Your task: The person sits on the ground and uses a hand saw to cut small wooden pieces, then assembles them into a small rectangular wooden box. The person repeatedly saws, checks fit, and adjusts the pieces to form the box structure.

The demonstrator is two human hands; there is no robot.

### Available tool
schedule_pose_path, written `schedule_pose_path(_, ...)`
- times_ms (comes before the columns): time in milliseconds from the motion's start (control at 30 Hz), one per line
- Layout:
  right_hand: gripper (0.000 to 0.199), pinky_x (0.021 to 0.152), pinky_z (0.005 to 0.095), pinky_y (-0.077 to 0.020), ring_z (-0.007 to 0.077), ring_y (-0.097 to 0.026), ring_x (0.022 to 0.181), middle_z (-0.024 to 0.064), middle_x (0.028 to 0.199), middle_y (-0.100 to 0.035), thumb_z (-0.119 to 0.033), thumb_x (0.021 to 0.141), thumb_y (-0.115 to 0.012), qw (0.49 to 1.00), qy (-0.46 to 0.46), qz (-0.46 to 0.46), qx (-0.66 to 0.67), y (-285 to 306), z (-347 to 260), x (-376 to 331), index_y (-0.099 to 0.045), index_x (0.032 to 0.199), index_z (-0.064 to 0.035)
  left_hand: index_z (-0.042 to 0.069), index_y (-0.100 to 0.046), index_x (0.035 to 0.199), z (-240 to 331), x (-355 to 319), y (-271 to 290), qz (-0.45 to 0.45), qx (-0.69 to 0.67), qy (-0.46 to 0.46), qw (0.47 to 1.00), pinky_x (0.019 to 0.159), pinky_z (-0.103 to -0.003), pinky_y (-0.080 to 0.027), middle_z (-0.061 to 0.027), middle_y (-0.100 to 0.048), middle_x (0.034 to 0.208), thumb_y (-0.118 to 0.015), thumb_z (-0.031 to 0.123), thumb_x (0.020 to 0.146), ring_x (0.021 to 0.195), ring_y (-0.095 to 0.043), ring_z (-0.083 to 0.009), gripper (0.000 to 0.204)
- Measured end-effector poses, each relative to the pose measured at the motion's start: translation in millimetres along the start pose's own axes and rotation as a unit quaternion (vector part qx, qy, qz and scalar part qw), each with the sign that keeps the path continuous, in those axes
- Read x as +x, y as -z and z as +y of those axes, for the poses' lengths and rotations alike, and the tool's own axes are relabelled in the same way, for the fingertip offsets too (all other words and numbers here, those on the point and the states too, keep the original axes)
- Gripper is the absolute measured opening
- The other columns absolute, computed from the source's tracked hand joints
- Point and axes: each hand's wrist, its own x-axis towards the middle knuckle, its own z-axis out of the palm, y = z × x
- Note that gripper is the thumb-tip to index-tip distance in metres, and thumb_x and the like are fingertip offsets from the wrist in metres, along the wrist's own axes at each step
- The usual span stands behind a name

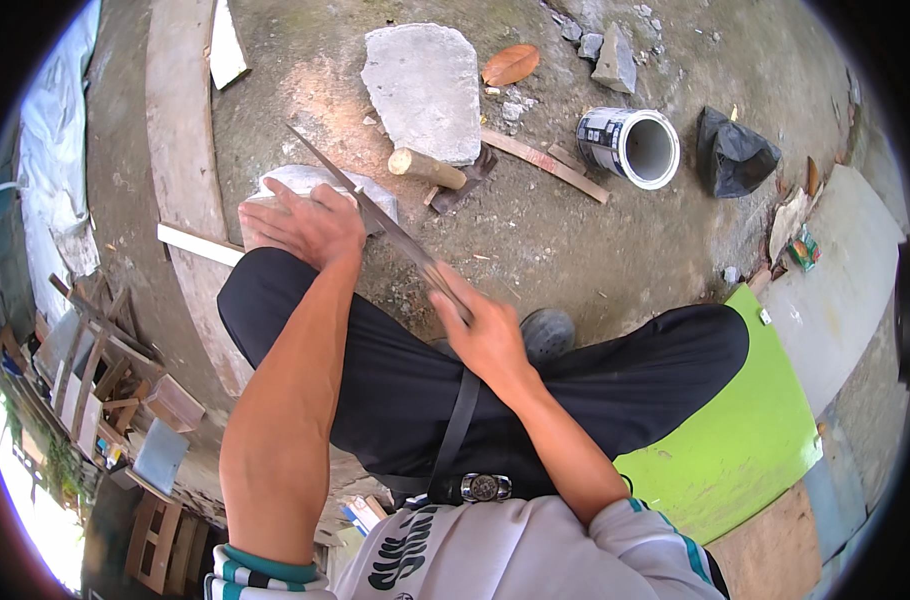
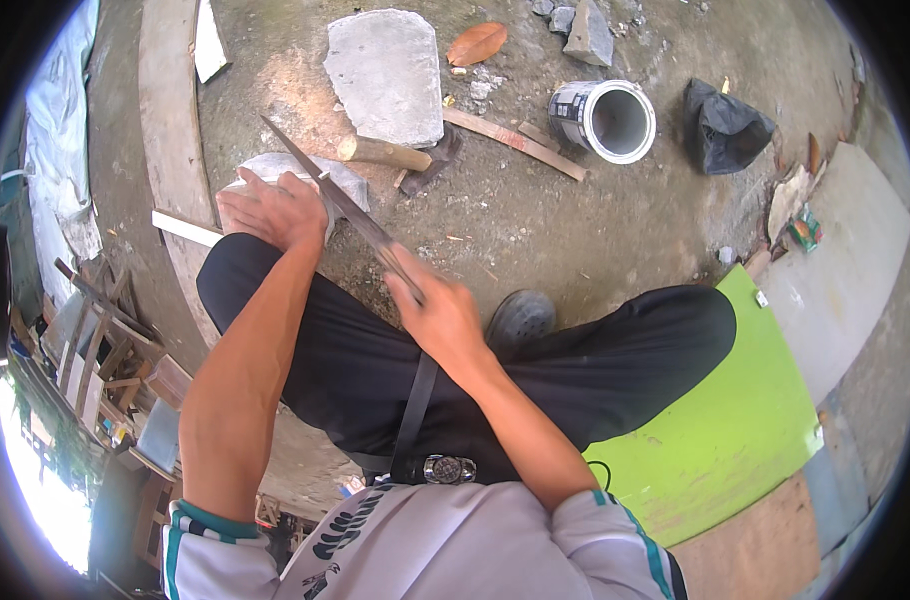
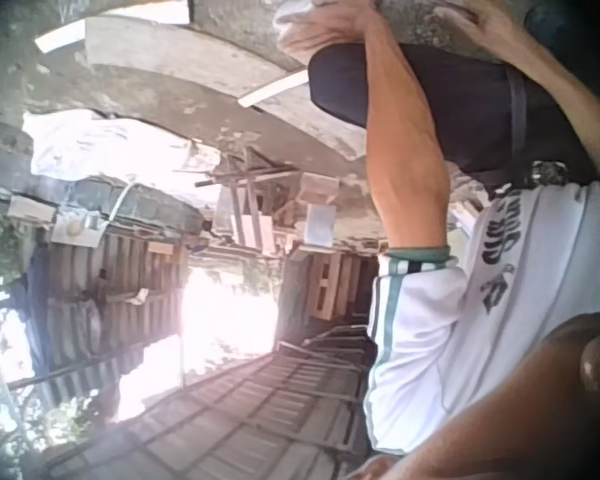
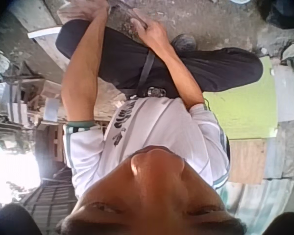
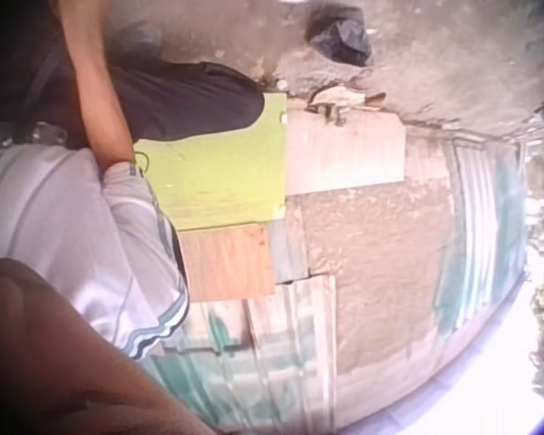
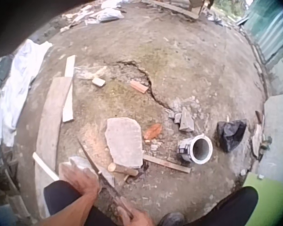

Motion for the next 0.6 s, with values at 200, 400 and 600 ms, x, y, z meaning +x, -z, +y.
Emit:
schedule_pose_path(200,0.038,0.079,0.0433,-0.0601,0.0413,-0.073,0.092,0.0230,0.105,-0.074,-0.022,0.095,-0.073,0.996,-0.061,-0.057,-0.017,-8,-6,34,-0.070,0.130,-0.0078,0.003,-0.031,0.161,2,-2,0,-0.006,-0.007,-0.021,1.000,0.126,-0.057,0.001,-0.0400,-0.007,0.165,-0.048,0.036,0.094,0.157,-0.002,-0.0482,0.076)
schedule_pose_path(400,0.038,0.074,0.0448,-0.0596,0.0432,-0.072,0.084,0.0247,0.096,-0.074,-0.025,0.095,-0.073,1.000,0.014,0.004,0.013,-7,-3,14,-0.070,0.129,-0.0089,0.003,-0.032,0.160,-1,0,-3,0.002,0.008,-0.007,1.000,0.126,-0.057,0.001,-0.0400,-0.007,0.165,-0.048,0.035,0.094,0.157,-0.002,-0.0488,0.075)
schedule_pose_path(600,0.038,0.076,0.0450,-0.0597,0.0421,-0.073,0.088,0.0235,0.101,-0.074,-0.028,0.096,-0.071,0.994,-0.086,-0.056,-0.038,3,-21,25,-0.070,0.130,-0.0114,0.002,-0.032,0.160,0,-3,-1,-0.006,0.013,-0.023,1.000,0.126,-0.057,0.001,-0.0402,-0.008,0.165,-0.047,0.034,0.094,0.157,-0.003,-0.0492,0.075)
